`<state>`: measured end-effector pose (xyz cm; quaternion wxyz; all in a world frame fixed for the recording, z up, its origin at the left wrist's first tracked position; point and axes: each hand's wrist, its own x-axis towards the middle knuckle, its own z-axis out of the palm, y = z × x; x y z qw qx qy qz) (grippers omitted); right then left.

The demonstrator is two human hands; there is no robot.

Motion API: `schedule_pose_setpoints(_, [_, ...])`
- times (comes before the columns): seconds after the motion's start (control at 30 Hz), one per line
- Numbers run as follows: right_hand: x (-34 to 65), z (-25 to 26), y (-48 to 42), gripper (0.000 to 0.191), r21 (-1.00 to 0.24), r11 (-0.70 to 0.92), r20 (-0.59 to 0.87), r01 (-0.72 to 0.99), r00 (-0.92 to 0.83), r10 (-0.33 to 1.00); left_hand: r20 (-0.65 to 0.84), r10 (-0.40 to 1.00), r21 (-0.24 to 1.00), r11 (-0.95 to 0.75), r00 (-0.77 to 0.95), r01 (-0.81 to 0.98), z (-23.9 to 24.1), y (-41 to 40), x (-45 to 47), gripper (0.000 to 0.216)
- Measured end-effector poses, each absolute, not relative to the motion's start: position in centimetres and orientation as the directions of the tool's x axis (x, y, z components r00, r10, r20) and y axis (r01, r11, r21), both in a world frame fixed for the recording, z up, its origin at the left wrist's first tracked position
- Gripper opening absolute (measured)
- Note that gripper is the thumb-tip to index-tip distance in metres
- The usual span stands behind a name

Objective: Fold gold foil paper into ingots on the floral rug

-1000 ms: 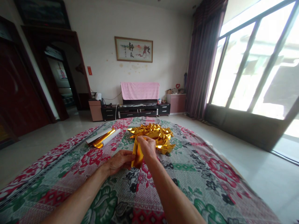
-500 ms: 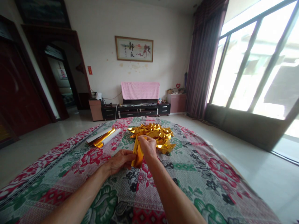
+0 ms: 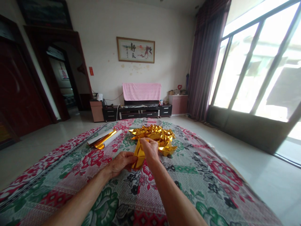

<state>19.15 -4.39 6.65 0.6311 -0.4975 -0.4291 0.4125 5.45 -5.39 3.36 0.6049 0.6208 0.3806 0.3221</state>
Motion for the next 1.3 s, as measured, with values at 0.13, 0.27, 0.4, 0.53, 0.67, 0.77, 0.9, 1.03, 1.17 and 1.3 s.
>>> schedule_pose_setpoints(0.13, [19.4,5.9,-4.0,0.026,-0.991,0.129,0.114,-0.033,0.299,0.947,-0.052,0.886,0.996,0.015,0.461,0.082,3.6,-5.5,5.0,0.044])
schedule_pose_setpoints(0.27, [19.5,4.8,-3.3,0.031,-0.992,0.100,0.120,0.077,0.324,0.938,-0.108,0.920,0.989,0.059,0.377,0.139,3.7,-5.2,4.1,0.048])
schedule_pose_setpoints(0.4, [19.6,3.3,-2.6,0.032,-0.979,0.086,0.141,0.184,0.315,0.938,-0.118,0.936,0.975,0.046,0.333,0.216,3.3,-4.6,2.9,0.041])
schedule_pose_setpoints(0.53, [19.8,2.1,-2.1,0.032,-0.957,0.046,0.130,0.288,0.281,0.951,-0.104,0.952,0.954,0.014,0.287,0.299,3.2,-4.2,1.8,0.034])
schedule_pose_setpoints(0.67, [20.1,1.6,-2.0,0.031,-0.910,0.014,0.122,0.415,0.235,0.964,-0.084,0.962,0.937,-0.013,0.260,0.350,3.6,-4.1,1.2,0.032])
schedule_pose_setpoints(0.77, [20.1,1.9,-2.2,0.031,-0.859,-0.009,0.116,0.512,0.211,0.971,-0.039,0.962,0.944,-0.053,0.269,0.325,3.6,-3.8,0.8,0.039])
schedule_pose_setpoints(0.9, [19.9,2.6,-2.8,0.029,-0.788,0.003,0.140,0.616,0.174,0.975,0.026,0.945,0.926,-0.145,0.325,0.349,3.0,-3.2,0.3,0.037])
schedule_pose_setpoints(1.03, [19.6,3.1,-3.1,0.024,-0.696,0.004,0.183,0.718,0.173,0.968,0.070,0.920,0.874,-0.243,0.385,0.421,2.6,-2.9,0.2,0.027])
schedule_pose_setpoints(1.17, [19.3,3.0,-3.2,0.022,-0.576,0.030,0.241,0.817,0.135,0.961,0.076,0.924,0.792,-0.285,0.375,0.541,2.9,-3.1,0.4,0.025])
schedule_pose_setpoints(1.3, [19.2,2.6,-3.2,0.021,-0.471,0.031,0.275,0.882,0.113,0.955,0.133,0.918,0.678,-0.359,0.373,0.642,2.8,-3.3,0.6,0.026])
